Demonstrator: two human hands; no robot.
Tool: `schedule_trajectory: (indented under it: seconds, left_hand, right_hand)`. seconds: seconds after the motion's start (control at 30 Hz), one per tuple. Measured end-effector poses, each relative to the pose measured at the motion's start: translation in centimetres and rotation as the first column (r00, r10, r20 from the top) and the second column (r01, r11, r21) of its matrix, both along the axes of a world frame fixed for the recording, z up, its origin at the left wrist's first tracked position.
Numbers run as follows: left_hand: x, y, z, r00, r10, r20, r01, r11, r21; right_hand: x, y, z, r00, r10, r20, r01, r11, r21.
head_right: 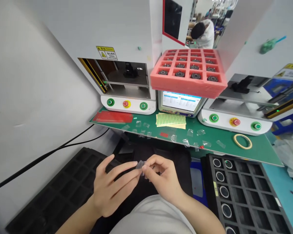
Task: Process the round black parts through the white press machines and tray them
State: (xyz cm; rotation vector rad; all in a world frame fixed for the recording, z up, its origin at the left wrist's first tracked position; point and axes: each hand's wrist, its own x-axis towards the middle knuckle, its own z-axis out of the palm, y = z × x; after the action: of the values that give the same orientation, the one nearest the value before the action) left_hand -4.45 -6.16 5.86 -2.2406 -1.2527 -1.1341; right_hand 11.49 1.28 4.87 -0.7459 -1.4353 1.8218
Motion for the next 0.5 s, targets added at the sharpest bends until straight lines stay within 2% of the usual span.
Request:
schedule_trajectory:
  seconds: [0.03,0.07,0.1,0.13,0.17,0.2,0.23,0.27,0.3,0.37,0.4,0.43,0.47,0.5]
  left_hand:
    - [0.1,0.1,-0.1,0.985,-0.014,0.171,0.028,0.997,-0.076]
    - [0.2,0.2,-0.2,0.923,-0.011,0.385,0.084,0.981,-0.175]
    - [0.3,0.3,-0.4,0.802,0.020,0.597,0.181,0.944,-0.275]
    - [0.4,0.5,-0.6,0.642,0.074,0.763,0.313,0.883,-0.349]
    - [0.5,0.8,-0.8,0.482,0.139,0.865,0.457,0.803,-0.384]
    - [0.7,1.0,-1.0,0.354,0.193,0.915,0.582,0.720,-0.377]
    - [0.8,1.2,-1.2,0.266,0.234,0.935,0.664,0.659,-0.354]
    - [1.0,1.4,-1.3,0.213,0.261,0.942,0.698,0.634,-0.333]
    - [1.2,1.6,-1.3,0.187,0.276,0.943,0.693,0.643,-0.325]
    - [1.7,1.7,-1.3,0.167,0.273,0.947,0.613,0.724,-0.317]
    - [1.9,1.7,-1.2,0.163,0.258,0.952,0.560,0.770,-0.304]
    - [2.1,1.7,-1.1,0.163,0.239,0.957,0.513,0.808,-0.289]
    - [2.4,1.6,-1.0,0.166,0.219,0.961,0.468,0.840,-0.273]
    - [2.6,1.4,-0.8,0.177,0.203,0.963,0.425,0.867,-0.260]
  right_hand:
    - [0.1,0.1,0.0,0.999,0.012,-0.030,-0.013,0.999,-0.043]
    - [0.1,0.2,-0.1,0.998,0.026,-0.054,-0.030,0.997,-0.076]
    - [0.2,0.3,0.0,0.997,0.041,-0.071,-0.048,0.994,-0.099]
    - [0.3,0.4,0.0,0.995,0.057,-0.082,-0.066,0.992,-0.112]
    - [0.3,0.5,0.0,0.994,0.071,-0.084,-0.081,0.990,-0.117]
    - [0.4,0.6,0.1,0.994,0.079,-0.078,-0.088,0.989,-0.116]
    - [0.4,0.6,0.2,0.994,0.086,-0.063,-0.092,0.990,-0.109]
    - [0.5,0.6,0.3,0.995,0.090,-0.044,-0.094,0.991,-0.094]
    - [0.5,0.5,0.4,0.996,0.090,-0.024,-0.091,0.993,-0.069]
    - [0.5,0.3,0.6,1.000,0.029,0.010,-0.029,0.999,0.038]
    - [0.5,0.1,0.7,0.999,-0.049,0.014,0.047,0.989,0.138]
    - [0.6,-0.2,0.8,0.989,-0.148,0.002,0.142,0.953,0.266]
    - [0.6,-0.4,0.9,0.968,-0.251,-0.028,0.240,0.881,0.407]
    - [0.6,-0.6,1.0,0.942,-0.329,-0.066,0.311,0.784,0.537]
